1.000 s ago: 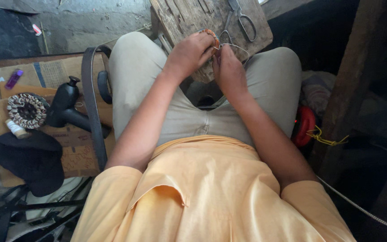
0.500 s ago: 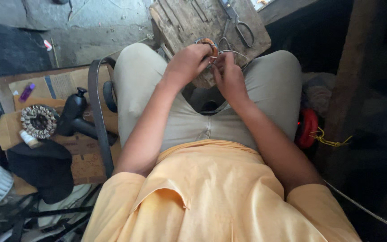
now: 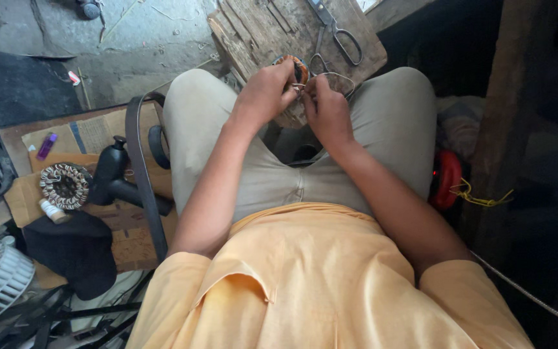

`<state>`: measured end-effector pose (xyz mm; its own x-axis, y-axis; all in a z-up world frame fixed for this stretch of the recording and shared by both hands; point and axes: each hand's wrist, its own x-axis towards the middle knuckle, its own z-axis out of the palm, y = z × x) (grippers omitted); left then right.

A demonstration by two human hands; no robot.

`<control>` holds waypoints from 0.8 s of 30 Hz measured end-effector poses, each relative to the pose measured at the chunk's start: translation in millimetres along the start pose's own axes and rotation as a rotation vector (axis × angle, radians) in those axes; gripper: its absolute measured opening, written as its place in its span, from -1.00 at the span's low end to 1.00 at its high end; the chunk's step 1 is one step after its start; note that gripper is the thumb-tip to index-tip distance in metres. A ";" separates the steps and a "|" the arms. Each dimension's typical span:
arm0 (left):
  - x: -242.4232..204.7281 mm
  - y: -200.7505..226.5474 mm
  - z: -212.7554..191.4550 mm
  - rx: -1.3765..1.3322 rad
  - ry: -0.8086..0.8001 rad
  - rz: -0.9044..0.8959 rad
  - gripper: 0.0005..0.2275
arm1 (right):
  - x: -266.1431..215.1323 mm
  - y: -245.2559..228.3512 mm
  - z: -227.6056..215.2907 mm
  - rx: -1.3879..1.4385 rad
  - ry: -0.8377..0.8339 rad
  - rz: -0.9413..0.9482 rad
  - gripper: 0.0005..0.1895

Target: The person sits on the floor and winds thin wire around a small toroidal core. They use their hands to wrap the wire and occasionally use scissors to cut the wire. The person continues winding the wire around the core throughout the video.

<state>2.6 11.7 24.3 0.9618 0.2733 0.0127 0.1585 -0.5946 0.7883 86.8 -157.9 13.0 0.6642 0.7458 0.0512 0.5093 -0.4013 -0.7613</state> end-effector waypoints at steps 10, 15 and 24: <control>1.0 1.8 5.0 0.055 0.062 0.005 -0.78 | 4.3 -7.6 -3.9 0.112 -0.068 0.099 -0.85; 1.3 -1.6 3.0 -0.046 0.087 0.018 -0.79 | 3.9 -13.8 -11.3 0.035 -0.023 -0.109 -0.90; -1.8 -6.4 -1.4 -0.112 0.069 0.054 -0.77 | 12.2 -31.1 -19.0 -0.405 0.073 -0.255 -0.86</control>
<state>-0.5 16.1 20.1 0.9501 0.2968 0.0957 0.0777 -0.5226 0.8490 89.5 -146.5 49.6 0.5198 0.8138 0.2599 0.8233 -0.3960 -0.4067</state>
